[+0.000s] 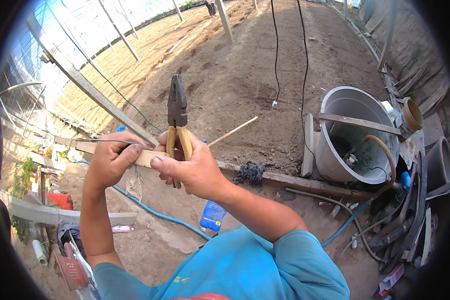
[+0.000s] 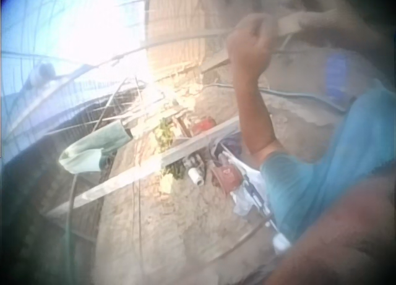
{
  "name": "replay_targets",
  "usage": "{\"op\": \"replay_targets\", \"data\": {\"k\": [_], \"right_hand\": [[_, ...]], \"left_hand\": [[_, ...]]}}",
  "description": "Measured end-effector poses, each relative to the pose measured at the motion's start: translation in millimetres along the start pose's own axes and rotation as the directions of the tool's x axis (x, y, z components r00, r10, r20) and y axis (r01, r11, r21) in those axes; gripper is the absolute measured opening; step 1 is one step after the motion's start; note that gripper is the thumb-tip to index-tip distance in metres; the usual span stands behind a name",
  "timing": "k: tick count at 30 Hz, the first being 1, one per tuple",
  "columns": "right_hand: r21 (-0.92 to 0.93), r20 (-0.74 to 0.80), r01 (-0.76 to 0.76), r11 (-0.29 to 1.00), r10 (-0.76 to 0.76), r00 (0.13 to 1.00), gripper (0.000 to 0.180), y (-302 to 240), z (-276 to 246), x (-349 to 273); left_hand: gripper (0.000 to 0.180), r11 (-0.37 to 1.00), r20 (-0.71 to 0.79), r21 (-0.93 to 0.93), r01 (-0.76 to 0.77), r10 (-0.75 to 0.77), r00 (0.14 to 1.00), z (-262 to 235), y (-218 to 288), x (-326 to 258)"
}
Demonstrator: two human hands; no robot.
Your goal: The person uses pliers to bend and secure a metal wire around a small wooden block, then attaches the block to a longer wooden stick. The person repeatedly adjusts the wire and positions the components while working in a greenhouse.
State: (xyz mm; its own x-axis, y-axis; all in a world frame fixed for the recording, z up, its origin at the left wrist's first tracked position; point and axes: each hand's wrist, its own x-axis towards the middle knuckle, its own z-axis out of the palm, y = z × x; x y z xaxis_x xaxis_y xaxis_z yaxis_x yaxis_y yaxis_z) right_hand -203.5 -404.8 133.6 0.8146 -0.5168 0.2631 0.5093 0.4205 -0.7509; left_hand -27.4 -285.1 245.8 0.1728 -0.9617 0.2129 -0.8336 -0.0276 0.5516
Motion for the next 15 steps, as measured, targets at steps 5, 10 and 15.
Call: {"op": "replay_targets", "data": {"k": [5, 10, 15], "right_hand": [[-0.115, -0.115, -0.168, 0.979, 0.155, 0.981, 0.046, -4, -48, 16], [-0.25, -0.46, -0.266, 0.931, 0.127, 0.879, 0.04, -67, -114, 117], [-0.384, -0.419, -0.364, 0.849, 0.191, 0.888, 0.04, -36, -151, 82]], "left_hand": [[0.023, 0.997, -0.026, 0.062, 0.041, -0.039, 0.999, 0, -3, 1], [0.032, 0.995, -0.044, 0.08, -0.066, 0.07, 0.997, 0, -13, 8], [0.035, 0.988, -0.044, 0.083, -0.134, 0.138, 0.99, -5, -24, 11]]}}
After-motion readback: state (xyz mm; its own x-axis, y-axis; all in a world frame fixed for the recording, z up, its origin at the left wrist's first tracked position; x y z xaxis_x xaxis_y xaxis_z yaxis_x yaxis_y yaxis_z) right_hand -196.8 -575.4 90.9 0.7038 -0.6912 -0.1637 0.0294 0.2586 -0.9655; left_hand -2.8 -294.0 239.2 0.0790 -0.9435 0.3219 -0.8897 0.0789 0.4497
